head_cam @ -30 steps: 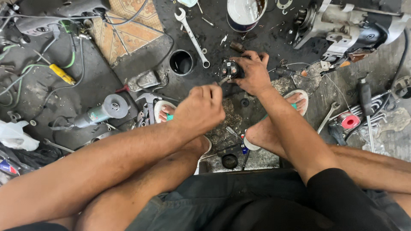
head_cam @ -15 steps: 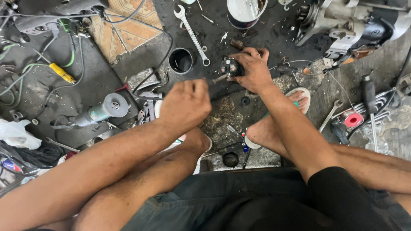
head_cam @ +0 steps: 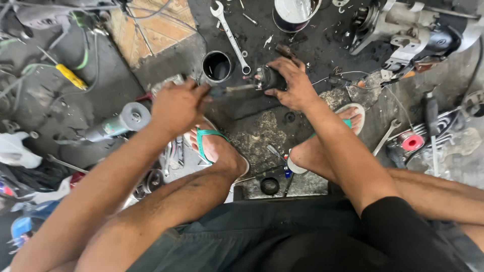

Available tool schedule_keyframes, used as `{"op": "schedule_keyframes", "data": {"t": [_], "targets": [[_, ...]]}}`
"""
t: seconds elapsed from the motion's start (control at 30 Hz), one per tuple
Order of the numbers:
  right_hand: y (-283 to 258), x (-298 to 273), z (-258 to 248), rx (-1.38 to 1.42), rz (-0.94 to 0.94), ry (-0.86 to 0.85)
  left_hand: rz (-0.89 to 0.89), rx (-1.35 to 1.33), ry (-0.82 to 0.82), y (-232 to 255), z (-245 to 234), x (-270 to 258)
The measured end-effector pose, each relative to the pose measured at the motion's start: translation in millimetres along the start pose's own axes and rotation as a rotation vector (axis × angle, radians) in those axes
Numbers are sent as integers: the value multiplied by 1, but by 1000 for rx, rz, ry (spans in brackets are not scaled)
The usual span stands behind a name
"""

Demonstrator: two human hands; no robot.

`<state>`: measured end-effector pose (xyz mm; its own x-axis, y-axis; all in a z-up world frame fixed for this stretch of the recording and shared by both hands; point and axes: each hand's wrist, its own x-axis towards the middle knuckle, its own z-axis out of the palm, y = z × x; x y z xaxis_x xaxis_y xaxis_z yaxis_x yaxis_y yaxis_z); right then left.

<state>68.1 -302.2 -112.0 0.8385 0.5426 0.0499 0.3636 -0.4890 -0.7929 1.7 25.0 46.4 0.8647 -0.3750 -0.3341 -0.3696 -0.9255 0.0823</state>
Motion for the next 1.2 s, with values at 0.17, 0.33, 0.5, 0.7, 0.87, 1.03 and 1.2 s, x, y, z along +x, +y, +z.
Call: {"op": "schedule_keyframes", "data": {"t": [0.17, 0.33, 0.5, 0.7, 0.87, 1.03, 1.2], "targets": [[-102, 27, -71, 149, 366, -180, 73, 55, 260, -32, -13, -11], [-128, 24, -147, 92, -280, 183, 188, -64, 575, -24, -59, -11], [-163, -3, -204, 307, -255, 509, 211, -340, 699, -12, -89, -13], [-194, 4, -195, 0, -442, 596, -67, -560, 789, -36, -38, -23], [-76, 10, -39, 29, 0, 202, -241, -565, 789, -43, -19, -38], [-64, 51, -4, -136, -237, -41, -228, -519, 785, -38, -29, -46], [-130, 60, -70, -133, -102, 217, -283, -577, 719, -32, -24, -63]]}}
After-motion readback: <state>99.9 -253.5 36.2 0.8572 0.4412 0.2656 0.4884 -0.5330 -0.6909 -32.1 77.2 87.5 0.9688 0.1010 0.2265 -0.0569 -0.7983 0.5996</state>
